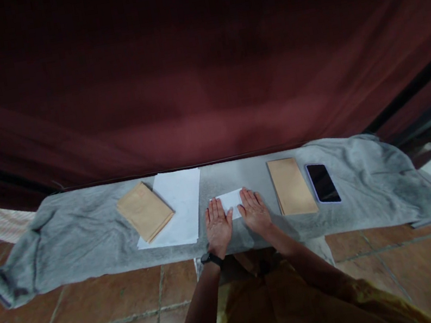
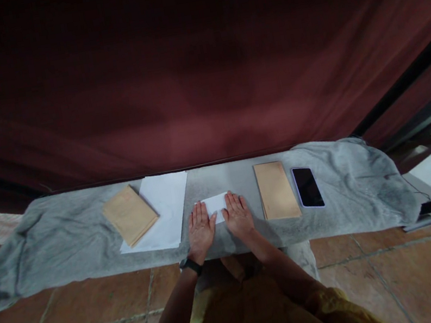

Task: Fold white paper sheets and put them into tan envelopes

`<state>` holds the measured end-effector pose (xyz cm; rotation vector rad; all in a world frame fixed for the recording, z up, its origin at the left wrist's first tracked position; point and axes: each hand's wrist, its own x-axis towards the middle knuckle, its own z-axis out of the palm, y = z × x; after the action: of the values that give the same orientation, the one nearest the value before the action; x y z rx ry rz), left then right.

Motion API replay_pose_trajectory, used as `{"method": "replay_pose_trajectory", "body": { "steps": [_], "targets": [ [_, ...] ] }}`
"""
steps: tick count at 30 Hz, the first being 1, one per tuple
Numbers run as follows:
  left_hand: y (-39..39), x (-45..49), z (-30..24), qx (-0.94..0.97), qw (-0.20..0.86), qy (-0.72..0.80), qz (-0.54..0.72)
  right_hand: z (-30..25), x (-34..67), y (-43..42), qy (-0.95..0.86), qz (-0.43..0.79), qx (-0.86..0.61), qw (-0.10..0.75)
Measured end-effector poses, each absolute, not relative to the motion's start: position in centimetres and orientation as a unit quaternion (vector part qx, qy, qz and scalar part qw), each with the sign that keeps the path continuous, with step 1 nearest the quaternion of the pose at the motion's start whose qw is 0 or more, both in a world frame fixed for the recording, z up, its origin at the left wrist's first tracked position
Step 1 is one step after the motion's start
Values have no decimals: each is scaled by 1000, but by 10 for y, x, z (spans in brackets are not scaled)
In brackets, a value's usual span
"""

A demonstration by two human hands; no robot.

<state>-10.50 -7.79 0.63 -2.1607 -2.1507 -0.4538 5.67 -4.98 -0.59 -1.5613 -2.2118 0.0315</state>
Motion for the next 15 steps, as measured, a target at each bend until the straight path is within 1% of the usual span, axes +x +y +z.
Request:
{"method": "replay_pose_trajectory", "body": {
  "steps": [4, 8, 11, 15],
  "targets": [
    [-90, -118, 10, -689, 24, -706, -159, -9, 58, -49, -794, 8, -564, 226],
    [-103, -126, 14, -685, -15, -704, -188, -8, 59, -49, -789, 16, -573, 220],
    [-103, -125, 16, -643, -82, -722, -241, -5, 58, -49, -788, 30, -583, 196],
    [-85, -120, 21, -526, -215, -743, -353, -1, 58, -49, -787, 50, -591, 167]
  ]
}}
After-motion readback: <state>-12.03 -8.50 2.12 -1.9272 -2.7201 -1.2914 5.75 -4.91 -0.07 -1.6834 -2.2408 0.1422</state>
